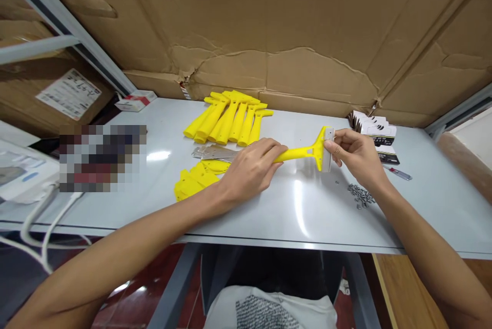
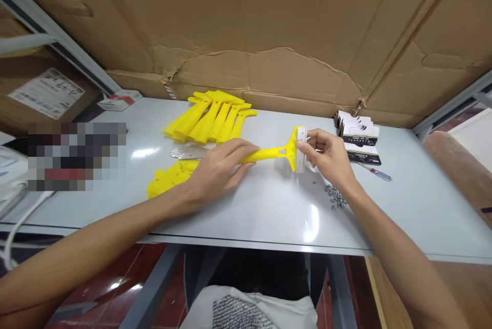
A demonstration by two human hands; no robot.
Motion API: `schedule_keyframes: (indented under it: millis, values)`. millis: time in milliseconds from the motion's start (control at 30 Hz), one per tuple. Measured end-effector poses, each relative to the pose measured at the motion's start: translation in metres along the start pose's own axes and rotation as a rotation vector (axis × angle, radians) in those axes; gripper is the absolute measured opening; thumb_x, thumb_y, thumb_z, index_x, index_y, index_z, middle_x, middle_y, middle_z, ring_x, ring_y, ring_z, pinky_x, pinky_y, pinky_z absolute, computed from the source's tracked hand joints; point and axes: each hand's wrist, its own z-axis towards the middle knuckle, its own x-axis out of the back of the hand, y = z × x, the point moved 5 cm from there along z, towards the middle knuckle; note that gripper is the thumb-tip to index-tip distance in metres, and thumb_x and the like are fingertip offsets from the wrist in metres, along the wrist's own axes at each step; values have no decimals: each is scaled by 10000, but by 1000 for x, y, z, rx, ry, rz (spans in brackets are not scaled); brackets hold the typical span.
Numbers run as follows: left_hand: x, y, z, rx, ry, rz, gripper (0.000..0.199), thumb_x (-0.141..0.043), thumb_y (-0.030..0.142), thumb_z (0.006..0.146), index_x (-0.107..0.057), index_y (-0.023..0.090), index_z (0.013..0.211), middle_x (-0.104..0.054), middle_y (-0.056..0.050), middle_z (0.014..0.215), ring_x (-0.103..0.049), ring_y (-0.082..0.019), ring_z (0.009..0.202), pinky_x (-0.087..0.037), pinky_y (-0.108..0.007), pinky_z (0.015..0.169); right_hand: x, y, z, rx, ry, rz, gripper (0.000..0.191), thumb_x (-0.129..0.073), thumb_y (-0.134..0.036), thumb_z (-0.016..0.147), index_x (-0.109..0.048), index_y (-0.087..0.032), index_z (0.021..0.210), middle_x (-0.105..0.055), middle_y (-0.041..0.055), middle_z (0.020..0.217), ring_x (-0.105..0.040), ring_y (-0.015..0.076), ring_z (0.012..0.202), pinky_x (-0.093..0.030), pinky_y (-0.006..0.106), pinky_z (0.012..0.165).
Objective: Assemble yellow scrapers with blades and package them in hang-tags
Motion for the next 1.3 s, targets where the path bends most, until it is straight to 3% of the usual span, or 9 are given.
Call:
schedule_keyframes:
  millis: [100, 267, 567, 767, 900, 1000, 1133, 1200, 1300]
  values:
    - [2, 1, 0, -14, 23, 19, 216, -593, 134, 1063, -658, 134, 1269, -766, -128, 1158, -736, -264, 1036, -642, -413, 897, -2, 1, 0, 24, -18, -45, 476, -902, -603, 862, -677, -187, 801, -606, -25, 664, -497, 78, 514, -417, 248, 500]
    - [5, 2, 2, -31, 40, 37, 210, -576, 127, 1071, -649, 155, 1266, -770, -126, 1154, -739, -249, 1044, -633, -397, 888, -3, 0, -3, 76, 19, -4, 495, -883, -669, 858, -746, -193, 883, -710, 4, 759, -627, 118, 553, -505, 262, 524]
    - [8, 0, 4, -74, 99, 23, 204, -600, 129, 1054, -672, 135, 1244, -775, -121, 1122, -745, -250, 999, -639, -387, 847, -8, -2, -6, 72, 7, 26, 500, -818, -671, 929, -651, -209, 837, -672, -11, 656, -592, 123, 483, -461, 276, 475]
    - [6, 21, 4, -199, 23, 208, 462, -443, 39, 1095, -581, 163, 1518, -719, -177, 1396, -733, -271, 1199, -628, -425, 1003, -20, -11, -20, 76, -5, 61, 393, -856, -554, 940, -672, -227, 823, -669, -7, 676, -593, 125, 505, -491, 287, 493]
    - [-2, 29, 2, -284, -102, 219, 509, -455, 109, 1132, -553, 265, 1607, -705, -108, 1138, -690, -227, 998, -605, -343, 830, -36, -13, -33, 22, 7, 89, 411, -820, -566, 964, -627, -246, 794, -600, -11, 656, -531, 121, 493, -469, 279, 430]
    - [-7, 28, 1, -303, -113, 216, 510, -439, 148, 1146, -547, 286, 1625, -655, -96, 1064, -658, -234, 1001, -586, -330, 783, -42, -14, -33, -3, 27, 108, 442, -819, -573, 961, -571, -249, 793, -557, -18, 665, -475, 114, 506, -438, 260, 406]
    - [-1, 9, 5, -278, -95, 315, 563, -404, 128, 1143, -474, 277, 1681, -635, -104, 1080, -636, -226, 1037, -583, -305, 808, -47, -17, -24, 45, -7, 101, 428, -673, -627, 1045, -607, -245, 865, -583, 1, 770, -523, 123, 550, -412, 261, 414]
    - [12, -16, 9, -174, -41, 370, 602, -368, 87, 1135, -448, 277, 1700, -624, -102, 1118, -618, -209, 1048, -580, -296, 868, -49, -23, -23, 165, 37, 22, 393, -526, -581, 1125, -670, -241, 992, -613, 17, 830, -538, 126, 573, -402, 269, 446]
    - [33, -64, 12, 37, 57, 448, 709, -346, 30, 1099, -393, 336, 1737, -612, -111, 1201, -608, -226, 1097, -565, -311, 871, -73, -38, -37, 478, 19, -253, 192, -569, -330, 1110, -705, -217, 1035, -662, 19, 818, -546, 126, 619, -456, 283, 569]
